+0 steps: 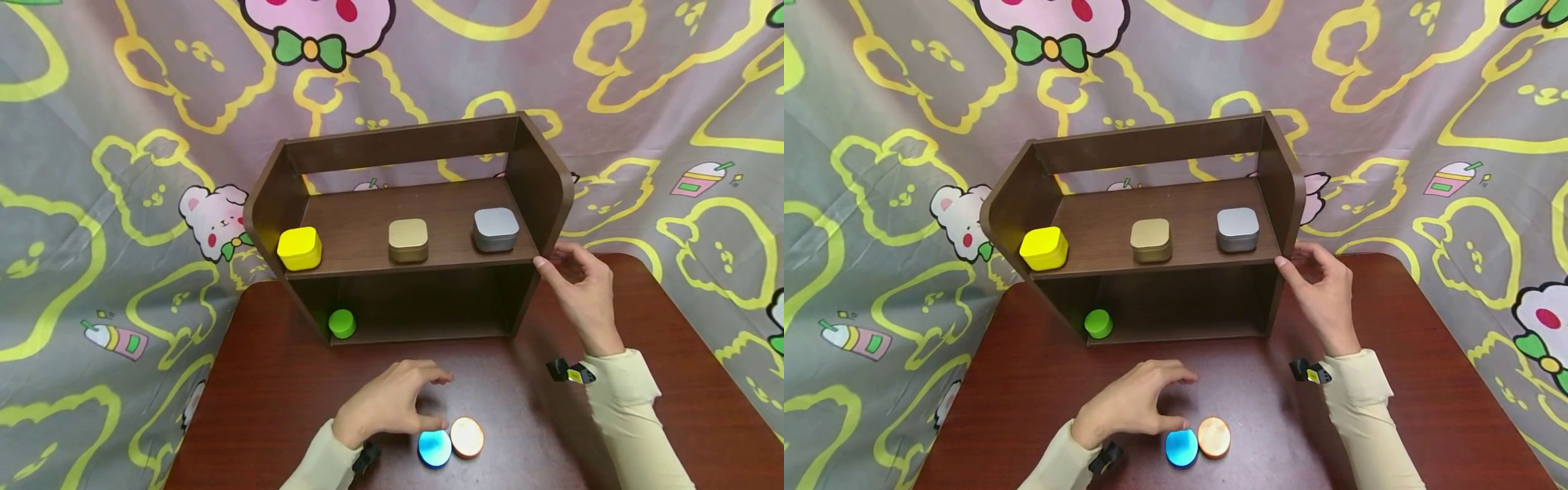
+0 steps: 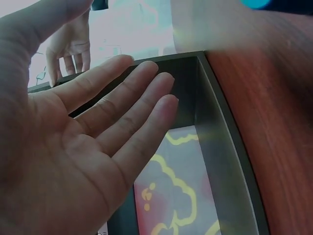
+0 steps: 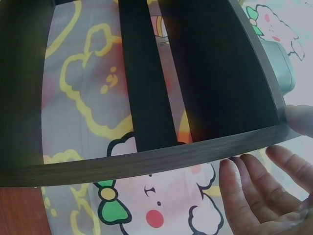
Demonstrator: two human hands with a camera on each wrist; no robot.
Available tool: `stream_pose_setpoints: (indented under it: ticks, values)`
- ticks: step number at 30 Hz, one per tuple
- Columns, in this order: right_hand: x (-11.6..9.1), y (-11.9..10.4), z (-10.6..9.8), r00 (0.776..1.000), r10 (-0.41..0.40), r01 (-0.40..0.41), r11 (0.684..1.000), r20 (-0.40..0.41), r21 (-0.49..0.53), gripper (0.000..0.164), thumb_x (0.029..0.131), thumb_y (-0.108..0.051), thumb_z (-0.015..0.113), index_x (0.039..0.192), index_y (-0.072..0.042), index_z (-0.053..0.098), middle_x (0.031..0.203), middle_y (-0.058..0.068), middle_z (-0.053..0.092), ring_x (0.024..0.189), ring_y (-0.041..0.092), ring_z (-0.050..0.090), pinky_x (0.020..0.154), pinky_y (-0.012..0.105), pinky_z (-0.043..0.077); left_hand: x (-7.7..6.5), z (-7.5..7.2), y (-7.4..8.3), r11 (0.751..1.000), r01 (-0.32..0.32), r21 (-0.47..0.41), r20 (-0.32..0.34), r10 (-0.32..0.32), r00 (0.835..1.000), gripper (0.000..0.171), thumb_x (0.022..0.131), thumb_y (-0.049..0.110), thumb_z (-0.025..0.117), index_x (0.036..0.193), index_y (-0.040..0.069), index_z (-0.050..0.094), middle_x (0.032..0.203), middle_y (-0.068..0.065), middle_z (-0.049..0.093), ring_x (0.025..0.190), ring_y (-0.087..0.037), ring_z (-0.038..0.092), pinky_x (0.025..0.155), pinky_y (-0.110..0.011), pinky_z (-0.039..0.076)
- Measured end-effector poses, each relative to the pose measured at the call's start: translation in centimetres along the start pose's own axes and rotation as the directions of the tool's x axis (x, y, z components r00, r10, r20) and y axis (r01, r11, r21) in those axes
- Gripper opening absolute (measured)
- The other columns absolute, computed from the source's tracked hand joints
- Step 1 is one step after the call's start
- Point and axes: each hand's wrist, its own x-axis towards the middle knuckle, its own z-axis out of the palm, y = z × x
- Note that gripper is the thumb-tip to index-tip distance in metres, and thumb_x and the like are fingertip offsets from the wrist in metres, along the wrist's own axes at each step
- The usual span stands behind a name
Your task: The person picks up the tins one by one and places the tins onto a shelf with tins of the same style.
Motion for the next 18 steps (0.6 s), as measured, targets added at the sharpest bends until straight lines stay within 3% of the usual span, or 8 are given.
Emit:
stream_pose_setpoints:
  ticks: [9,18]
  values:
    - [0.0,0.0,-0.1,1.0,0.006,-0.006,1.0,0.005,-0.011,0.026,0.09,-0.008,0.079,0.114,-0.001,0.073,0.093,-0.023,0.068,0.086,-0.002,0.064,0.074,0.008,0.049,-1.0,1.5,0.0,0.995,-0.043,0.085,-0.092,0.051,0.994,0.06,0.082,0.042,0.087,0.134,0.02,0.069,0.127,0.007,0.071,0.112,-0.009,0.07,0.095,-0.024,0.056]
    - [-0.1,0.0,-0.1,1.0,0.001,-0.001,1.0,0.011,-0.019,0.027,0.09,-0.009,0.079,0.116,-0.002,0.073,0.093,-0.024,0.068,0.086,-0.003,0.064,0.074,0.008,0.049,-1.8,2.5,0.1,0.97,-0.08,0.228,-0.16,0.118,0.98,0.064,0.077,0.049,0.089,0.13,0.019,0.07,0.121,0.008,0.069,0.103,-0.003,0.068,0.088,-0.021,0.057]
